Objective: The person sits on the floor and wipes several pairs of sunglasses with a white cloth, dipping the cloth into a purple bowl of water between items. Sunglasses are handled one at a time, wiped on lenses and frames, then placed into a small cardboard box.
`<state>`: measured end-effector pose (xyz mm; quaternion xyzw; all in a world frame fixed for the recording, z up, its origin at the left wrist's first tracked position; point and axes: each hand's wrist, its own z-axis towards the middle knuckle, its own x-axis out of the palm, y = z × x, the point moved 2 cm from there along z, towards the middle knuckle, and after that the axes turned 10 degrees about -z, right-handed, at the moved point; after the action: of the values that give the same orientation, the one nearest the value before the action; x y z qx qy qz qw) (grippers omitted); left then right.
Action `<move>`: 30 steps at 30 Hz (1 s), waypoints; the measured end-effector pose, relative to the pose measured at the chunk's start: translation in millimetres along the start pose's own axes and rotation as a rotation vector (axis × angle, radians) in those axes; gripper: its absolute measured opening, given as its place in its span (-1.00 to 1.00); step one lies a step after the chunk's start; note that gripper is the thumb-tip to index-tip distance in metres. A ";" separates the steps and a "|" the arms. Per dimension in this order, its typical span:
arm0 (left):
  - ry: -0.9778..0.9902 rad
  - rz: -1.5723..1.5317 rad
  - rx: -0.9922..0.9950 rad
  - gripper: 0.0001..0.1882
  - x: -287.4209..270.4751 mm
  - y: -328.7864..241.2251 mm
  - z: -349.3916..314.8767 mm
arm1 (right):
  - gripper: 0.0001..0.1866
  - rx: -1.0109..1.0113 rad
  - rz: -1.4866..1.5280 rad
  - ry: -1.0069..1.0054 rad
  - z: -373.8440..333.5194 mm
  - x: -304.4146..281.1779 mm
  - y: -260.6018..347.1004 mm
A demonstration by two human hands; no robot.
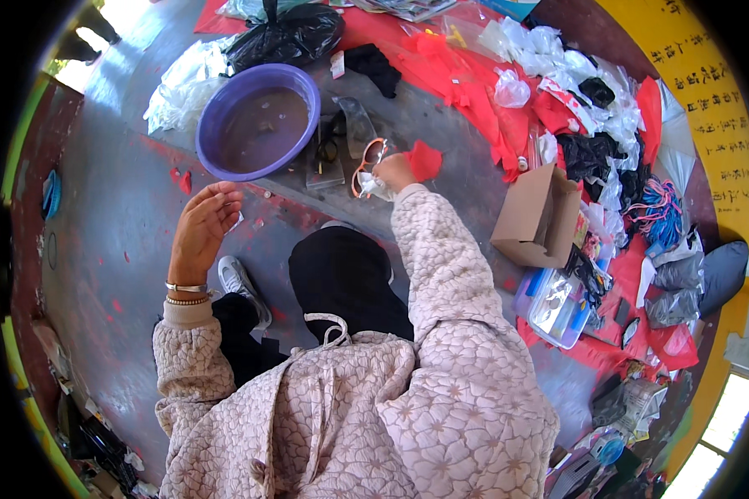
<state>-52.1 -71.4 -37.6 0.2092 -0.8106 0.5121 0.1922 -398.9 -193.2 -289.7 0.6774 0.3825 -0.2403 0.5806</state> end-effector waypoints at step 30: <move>0.244 0.451 0.270 -0.61 18.4 -0.7 -0.4 | -0.84 -0.290 1.101 0.815 -76.9 -61.3 285.5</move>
<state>-67.0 -73.9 -27.2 -0.0156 -0.7321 0.6665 0.1402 -216.6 -142.7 -54.3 0.7246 0.1992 0.4153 0.5126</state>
